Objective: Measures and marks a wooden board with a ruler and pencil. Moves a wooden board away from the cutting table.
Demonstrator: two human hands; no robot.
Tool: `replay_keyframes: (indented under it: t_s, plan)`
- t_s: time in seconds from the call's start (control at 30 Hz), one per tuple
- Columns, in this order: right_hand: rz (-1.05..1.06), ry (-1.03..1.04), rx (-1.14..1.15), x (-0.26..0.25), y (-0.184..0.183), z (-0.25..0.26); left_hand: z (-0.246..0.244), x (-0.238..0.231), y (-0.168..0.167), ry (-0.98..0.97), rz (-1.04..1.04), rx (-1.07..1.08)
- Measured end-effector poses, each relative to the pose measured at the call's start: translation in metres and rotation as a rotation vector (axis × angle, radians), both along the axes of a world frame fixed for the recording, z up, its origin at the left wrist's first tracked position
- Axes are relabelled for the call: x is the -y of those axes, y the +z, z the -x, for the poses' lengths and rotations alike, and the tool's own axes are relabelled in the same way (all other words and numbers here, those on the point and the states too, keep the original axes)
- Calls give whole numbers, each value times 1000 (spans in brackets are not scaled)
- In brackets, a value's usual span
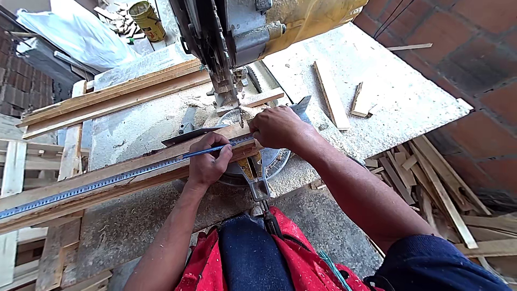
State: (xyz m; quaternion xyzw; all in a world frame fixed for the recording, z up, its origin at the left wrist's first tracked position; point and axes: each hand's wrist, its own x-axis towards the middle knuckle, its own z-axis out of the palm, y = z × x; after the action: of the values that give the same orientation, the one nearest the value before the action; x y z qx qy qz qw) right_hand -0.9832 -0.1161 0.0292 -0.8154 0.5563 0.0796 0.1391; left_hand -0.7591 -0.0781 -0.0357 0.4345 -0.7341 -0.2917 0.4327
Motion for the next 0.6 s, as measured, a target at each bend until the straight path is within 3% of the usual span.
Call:
replay_keyframes:
  t_s: [0.6]
  plan:
    - [8,-7,-19,-1,-1,-1,1,2,-7,3,24,10]
